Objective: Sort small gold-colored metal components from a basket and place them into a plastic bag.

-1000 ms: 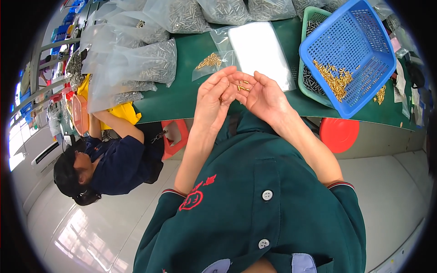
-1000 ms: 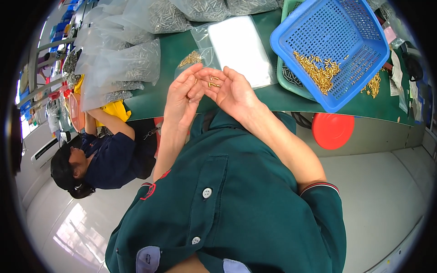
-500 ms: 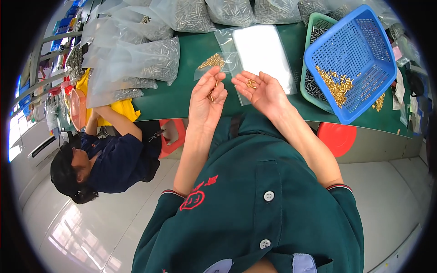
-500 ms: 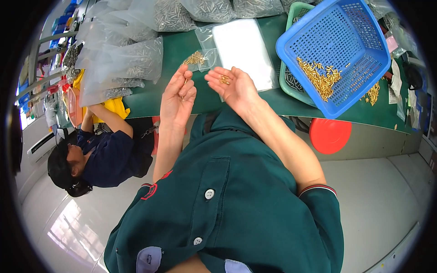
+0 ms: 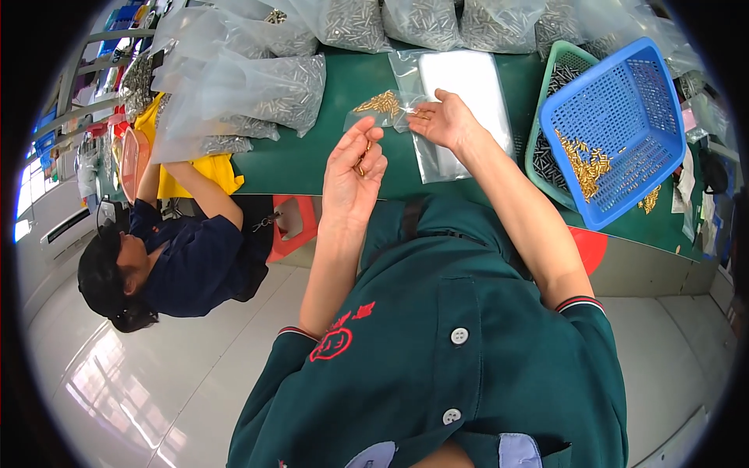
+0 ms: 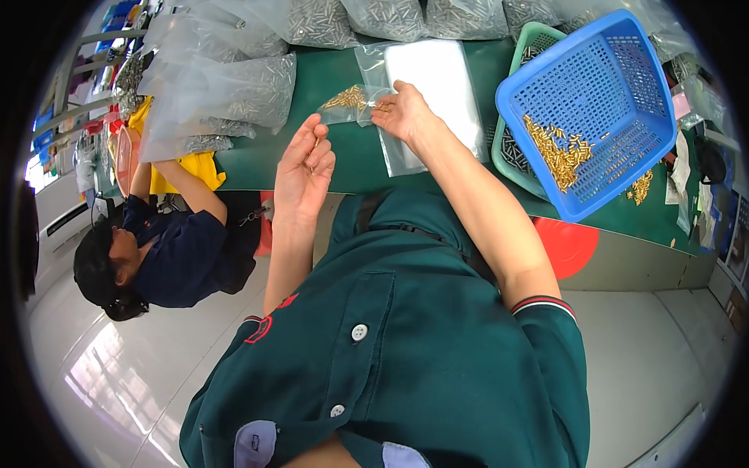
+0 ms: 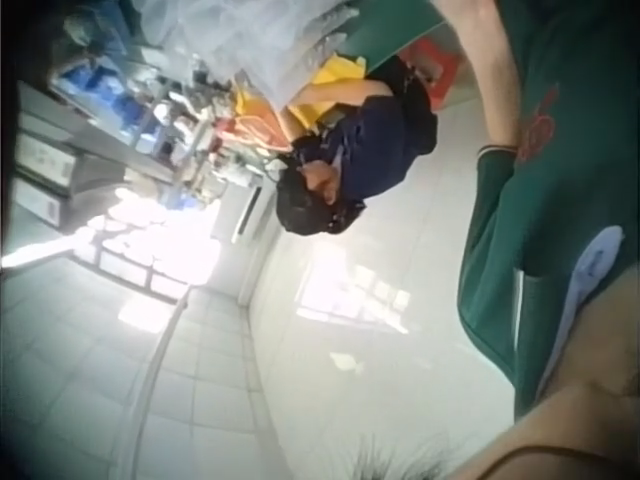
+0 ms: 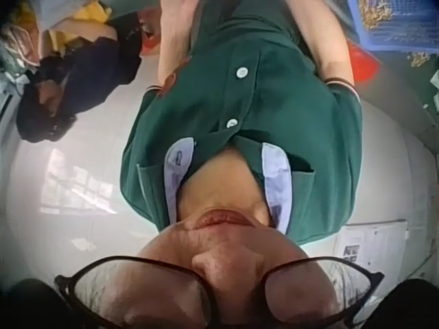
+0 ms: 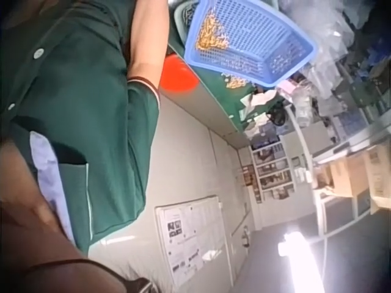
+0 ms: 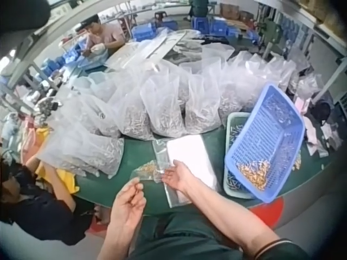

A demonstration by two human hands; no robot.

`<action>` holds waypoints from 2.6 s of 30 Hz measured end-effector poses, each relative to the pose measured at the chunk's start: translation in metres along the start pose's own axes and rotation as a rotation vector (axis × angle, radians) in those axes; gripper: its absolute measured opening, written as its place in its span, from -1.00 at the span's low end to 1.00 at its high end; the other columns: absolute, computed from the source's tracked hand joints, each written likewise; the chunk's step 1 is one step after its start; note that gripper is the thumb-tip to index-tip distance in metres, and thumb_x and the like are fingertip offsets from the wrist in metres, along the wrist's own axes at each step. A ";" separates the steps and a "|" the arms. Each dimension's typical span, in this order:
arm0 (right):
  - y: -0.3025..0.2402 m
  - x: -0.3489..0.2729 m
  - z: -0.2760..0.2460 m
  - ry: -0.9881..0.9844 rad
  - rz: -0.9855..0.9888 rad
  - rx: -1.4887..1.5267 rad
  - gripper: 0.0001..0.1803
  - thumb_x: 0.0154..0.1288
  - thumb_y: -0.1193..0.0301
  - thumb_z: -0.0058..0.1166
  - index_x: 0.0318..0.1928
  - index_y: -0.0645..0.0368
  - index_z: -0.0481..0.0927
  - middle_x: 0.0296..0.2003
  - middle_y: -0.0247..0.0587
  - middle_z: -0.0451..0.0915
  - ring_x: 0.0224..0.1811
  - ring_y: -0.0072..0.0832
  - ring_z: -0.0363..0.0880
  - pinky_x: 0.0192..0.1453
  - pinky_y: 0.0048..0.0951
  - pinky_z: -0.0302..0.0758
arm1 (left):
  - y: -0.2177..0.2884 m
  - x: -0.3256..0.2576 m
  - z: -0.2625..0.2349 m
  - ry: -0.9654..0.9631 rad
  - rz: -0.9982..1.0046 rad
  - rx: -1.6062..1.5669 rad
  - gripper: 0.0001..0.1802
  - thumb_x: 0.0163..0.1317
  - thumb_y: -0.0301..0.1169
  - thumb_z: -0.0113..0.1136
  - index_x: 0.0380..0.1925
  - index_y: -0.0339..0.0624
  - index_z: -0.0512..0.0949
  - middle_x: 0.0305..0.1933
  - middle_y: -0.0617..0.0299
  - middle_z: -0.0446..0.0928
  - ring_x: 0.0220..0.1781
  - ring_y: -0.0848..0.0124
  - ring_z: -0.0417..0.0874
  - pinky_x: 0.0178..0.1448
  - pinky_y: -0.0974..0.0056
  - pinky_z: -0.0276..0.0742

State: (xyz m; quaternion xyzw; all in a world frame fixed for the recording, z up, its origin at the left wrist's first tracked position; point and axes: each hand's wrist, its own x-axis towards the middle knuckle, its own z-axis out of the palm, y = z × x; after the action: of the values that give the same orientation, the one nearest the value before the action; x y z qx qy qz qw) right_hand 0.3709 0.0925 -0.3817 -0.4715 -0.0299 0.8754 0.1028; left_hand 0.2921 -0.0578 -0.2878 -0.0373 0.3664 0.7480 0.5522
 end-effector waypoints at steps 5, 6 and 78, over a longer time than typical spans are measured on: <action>-0.004 -0.002 0.008 -0.095 0.054 0.010 -0.23 0.33 0.12 -0.44 0.25 0.46 -0.37 0.29 0.26 -0.35 0.36 0.00 -0.32 0.39 -0.16 -0.22 | 0.001 0.000 -0.001 0.002 0.006 -0.015 -0.74 0.22 -0.55 -0.10 -0.08 -0.36 0.33 -0.27 0.16 0.39 -0.58 0.62 0.18 -0.52 0.54 0.16; -0.004 -0.002 0.008 -0.093 0.055 0.009 -0.23 0.33 0.12 -0.44 0.25 0.46 -0.37 0.29 0.26 -0.35 0.36 0.00 -0.32 0.39 -0.16 -0.22 | 0.001 0.000 0.000 0.004 0.006 -0.016 -0.74 0.22 -0.55 -0.10 -0.08 -0.36 0.33 -0.27 0.16 0.39 -0.58 0.62 0.18 -0.52 0.54 0.16; 0.028 -0.053 -0.035 0.205 -0.165 0.156 -0.72 0.24 0.46 -0.41 -0.18 0.35 0.35 -0.22 -0.04 0.40 -0.15 -0.26 0.46 -0.03 -0.30 0.41 | -0.026 0.005 -0.011 0.546 -0.219 -0.407 -0.87 0.24 -0.57 -0.23 -0.27 -0.35 0.33 -0.24 0.00 0.37 -0.22 0.26 0.44 -0.07 0.26 0.45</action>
State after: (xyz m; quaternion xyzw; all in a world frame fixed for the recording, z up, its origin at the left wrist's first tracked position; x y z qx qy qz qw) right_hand 0.4245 0.0526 -0.3616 -0.5449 0.0103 0.8109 0.2131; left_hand 0.3089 -0.0572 -0.3116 -0.3840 0.3379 0.7046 0.4919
